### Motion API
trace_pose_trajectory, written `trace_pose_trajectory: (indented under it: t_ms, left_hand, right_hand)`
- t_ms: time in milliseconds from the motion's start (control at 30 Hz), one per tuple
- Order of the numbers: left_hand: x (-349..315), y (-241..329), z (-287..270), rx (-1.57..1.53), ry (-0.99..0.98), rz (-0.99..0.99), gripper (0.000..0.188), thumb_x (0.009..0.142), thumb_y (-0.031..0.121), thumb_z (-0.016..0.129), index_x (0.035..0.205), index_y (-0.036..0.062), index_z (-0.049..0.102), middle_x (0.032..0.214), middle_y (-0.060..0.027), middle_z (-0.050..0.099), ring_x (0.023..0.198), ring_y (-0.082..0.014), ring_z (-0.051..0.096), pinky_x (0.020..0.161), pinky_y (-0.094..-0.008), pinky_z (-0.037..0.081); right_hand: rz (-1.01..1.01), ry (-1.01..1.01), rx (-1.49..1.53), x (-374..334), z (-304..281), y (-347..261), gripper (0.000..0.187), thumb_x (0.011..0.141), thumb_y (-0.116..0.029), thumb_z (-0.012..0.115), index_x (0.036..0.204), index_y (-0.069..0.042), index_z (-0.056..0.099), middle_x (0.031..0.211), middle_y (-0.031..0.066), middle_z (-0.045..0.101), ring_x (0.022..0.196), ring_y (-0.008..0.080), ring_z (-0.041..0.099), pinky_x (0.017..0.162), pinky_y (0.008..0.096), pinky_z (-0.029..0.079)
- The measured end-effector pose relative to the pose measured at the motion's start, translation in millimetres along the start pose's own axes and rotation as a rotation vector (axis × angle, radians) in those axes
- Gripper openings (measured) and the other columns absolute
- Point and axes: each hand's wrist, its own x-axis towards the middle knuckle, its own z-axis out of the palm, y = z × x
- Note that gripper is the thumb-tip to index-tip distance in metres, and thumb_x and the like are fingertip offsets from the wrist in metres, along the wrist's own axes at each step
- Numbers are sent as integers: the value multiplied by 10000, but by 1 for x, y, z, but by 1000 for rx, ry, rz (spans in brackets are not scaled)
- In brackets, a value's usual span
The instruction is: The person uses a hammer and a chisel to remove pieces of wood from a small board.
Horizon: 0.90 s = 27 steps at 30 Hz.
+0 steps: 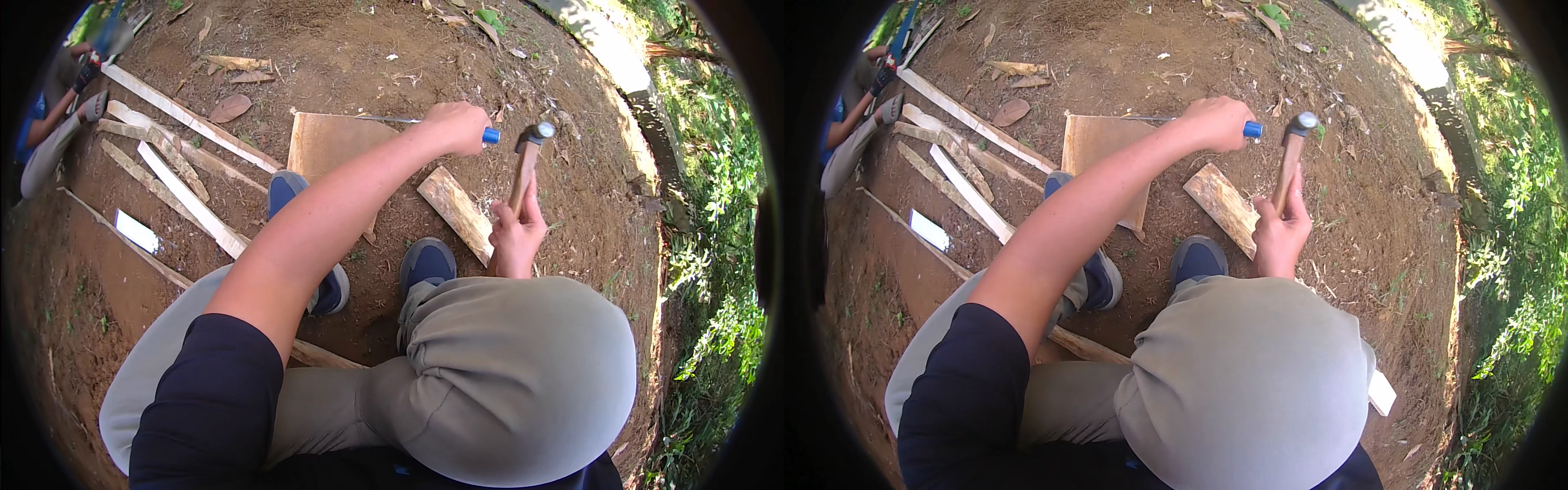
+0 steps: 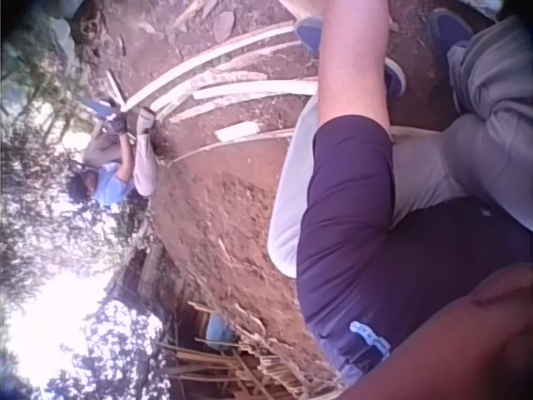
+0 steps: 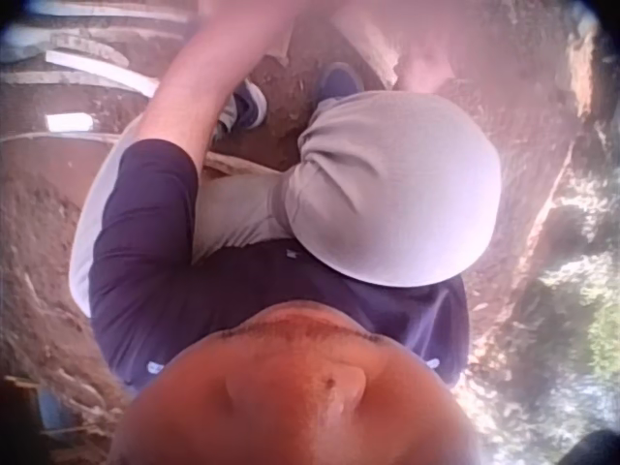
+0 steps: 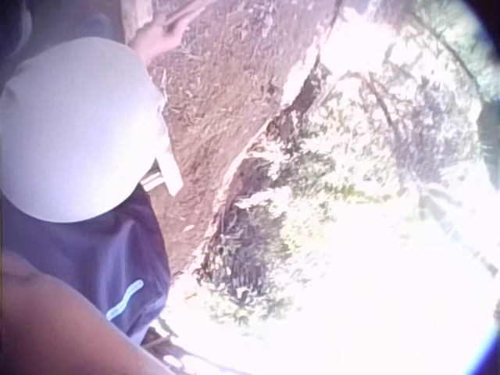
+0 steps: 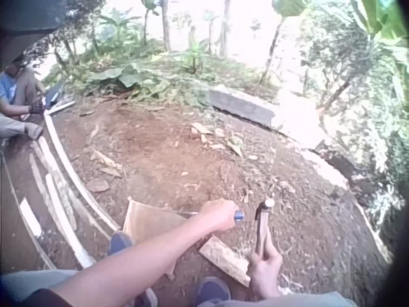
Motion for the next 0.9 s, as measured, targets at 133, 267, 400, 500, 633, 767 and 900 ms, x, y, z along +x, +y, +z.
trace_pose_trajectory:
  t_ms: [133,267,400,500,633,767,900]
  left_hand:
    - [1,4,-4,-4,-39,3,171,815,179,688,975,160,746,969,-143,757,937,-360,733,845,-490,567]
    - [-1,2,-6,-22,-23,20,153,815,176,685,953,147,744,964,-152,755,937,-370,730,842,-493,566]
    - [3,2,-7,-15,-26,-17,133,818,175,679,934,147,739,957,-148,756,952,-367,728,847,-490,568]
    - [5,2,-11,-22,-21,-33,123,834,176,666,931,153,738,962,-146,756,960,-362,729,850,-490,568]
    - [2,0,-15,-23,-12,-28,133,850,172,649,946,165,741,990,-138,757,965,-345,736,850,-487,571]
    - [0,2,-19,8,-69,-69,157,858,181,661,991,182,744,1011,-121,760,987,-318,739,865,-477,577]
    - [6,2,-6,2,19,11,150,833,168,679,957,162,764,1004,-140,760,996,-351,733,872,-475,580]
  right_hand:
    - [-50,246,178,-2,2,4,807,850,68,664,1592,-101,396,830,7,606,528,40,493,411,214,383]
    - [55,10,35,-6,-9,16,808,846,82,638,1592,-112,397,794,-3,562,508,38,470,403,207,375]
    - [-14,201,186,-7,0,16,824,859,86,625,1609,-139,366,809,3,574,508,39,472,390,211,341]
    - [47,-98,-37,-3,-12,22,838,874,83,612,1623,-157,323,817,12,581,495,41,470,368,217,341]
    - [-59,268,226,-9,10,19,831,860,103,630,1605,-166,377,833,-3,568,469,52,433,379,232,346]
    - [87,-46,40,-8,-5,26,803,862,94,644,1589,-152,410,830,3,573,464,55,429,379,230,341]
    - [-55,212,146,-6,4,27,857,884,73,634,1635,-163,297,821,23,592,472,44,439,366,216,332]
